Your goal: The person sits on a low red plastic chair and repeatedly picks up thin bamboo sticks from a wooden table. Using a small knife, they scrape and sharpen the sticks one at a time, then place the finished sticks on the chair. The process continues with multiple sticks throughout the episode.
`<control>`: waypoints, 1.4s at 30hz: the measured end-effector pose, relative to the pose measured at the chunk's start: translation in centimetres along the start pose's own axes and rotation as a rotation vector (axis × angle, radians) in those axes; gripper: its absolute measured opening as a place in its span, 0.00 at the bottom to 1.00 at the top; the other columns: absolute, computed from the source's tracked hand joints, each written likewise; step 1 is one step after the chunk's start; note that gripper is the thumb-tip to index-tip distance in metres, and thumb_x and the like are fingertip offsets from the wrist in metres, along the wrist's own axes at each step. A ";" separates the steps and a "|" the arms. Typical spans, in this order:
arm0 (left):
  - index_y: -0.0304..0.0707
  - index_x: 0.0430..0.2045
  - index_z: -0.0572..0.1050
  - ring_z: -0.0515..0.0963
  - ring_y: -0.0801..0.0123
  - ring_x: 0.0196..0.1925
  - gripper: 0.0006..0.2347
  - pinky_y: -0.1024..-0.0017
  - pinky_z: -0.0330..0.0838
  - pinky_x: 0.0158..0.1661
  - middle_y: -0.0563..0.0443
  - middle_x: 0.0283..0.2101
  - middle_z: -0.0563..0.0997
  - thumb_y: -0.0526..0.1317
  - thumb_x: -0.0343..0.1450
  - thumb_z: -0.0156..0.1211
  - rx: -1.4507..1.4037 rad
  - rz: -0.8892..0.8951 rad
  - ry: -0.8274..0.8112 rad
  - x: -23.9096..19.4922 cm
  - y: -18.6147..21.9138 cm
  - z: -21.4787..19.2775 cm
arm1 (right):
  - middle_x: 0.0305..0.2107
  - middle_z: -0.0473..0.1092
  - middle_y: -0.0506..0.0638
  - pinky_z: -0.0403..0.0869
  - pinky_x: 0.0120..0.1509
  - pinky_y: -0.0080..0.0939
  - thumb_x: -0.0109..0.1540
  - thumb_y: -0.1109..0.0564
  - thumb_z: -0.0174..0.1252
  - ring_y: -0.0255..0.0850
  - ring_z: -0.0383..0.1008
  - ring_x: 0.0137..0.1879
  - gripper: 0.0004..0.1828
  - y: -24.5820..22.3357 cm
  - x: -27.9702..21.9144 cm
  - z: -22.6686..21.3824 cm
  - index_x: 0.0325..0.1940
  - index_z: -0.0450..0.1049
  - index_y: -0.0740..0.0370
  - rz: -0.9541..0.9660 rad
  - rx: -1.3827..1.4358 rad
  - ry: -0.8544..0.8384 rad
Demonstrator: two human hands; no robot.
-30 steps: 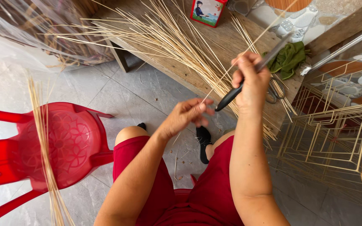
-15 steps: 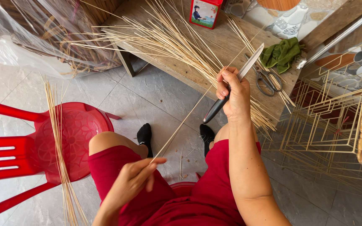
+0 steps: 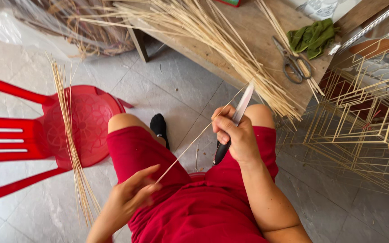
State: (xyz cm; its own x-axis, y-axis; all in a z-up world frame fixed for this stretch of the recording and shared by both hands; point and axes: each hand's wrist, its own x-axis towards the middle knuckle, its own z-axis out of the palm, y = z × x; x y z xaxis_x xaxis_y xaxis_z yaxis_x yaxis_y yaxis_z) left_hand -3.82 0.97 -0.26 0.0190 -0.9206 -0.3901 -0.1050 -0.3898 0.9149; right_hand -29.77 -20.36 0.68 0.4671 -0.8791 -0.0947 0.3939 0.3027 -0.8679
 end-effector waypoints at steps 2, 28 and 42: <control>0.39 0.59 0.73 0.78 0.79 0.24 0.18 0.79 0.72 0.24 0.53 0.35 0.87 0.38 0.73 0.56 -0.082 0.008 -0.008 1.6 0.6 2.6 | 0.27 0.70 0.48 0.60 0.28 0.27 0.67 0.61 0.57 0.27 0.60 0.25 0.04 1.0 -1.2 0.7 0.43 0.72 0.66 0.027 -0.041 -0.057; 0.37 0.48 0.82 0.70 0.85 0.21 0.12 0.81 0.63 0.23 0.58 0.16 0.75 0.40 0.76 0.56 -0.125 0.145 0.030 3.0 1.8 6.3 | 0.29 0.69 0.51 0.66 0.26 0.29 0.70 0.58 0.54 0.30 0.60 0.23 0.34 2.4 -7.6 0.0 0.80 0.53 0.57 0.533 0.138 -0.421; 0.35 0.47 0.83 0.70 0.83 0.21 0.11 0.80 0.64 0.25 0.57 0.16 0.74 0.38 0.75 0.57 -0.076 0.039 0.051 1.2 0.1 3.7 | 0.29 0.66 0.47 0.62 0.24 0.29 0.70 0.56 0.56 0.29 0.56 0.22 0.34 -0.6 -6.4 -4.8 0.79 0.56 0.55 0.331 0.264 -0.275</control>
State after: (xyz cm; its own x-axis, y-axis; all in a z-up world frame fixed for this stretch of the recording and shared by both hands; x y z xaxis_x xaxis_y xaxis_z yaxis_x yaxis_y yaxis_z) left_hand -7.53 -0.03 -1.03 0.0667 -0.9345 -0.3496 -0.0307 -0.3521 0.9355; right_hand -36.77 -16.69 -0.54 0.7781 -0.6015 -0.1810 0.3598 0.6630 -0.6565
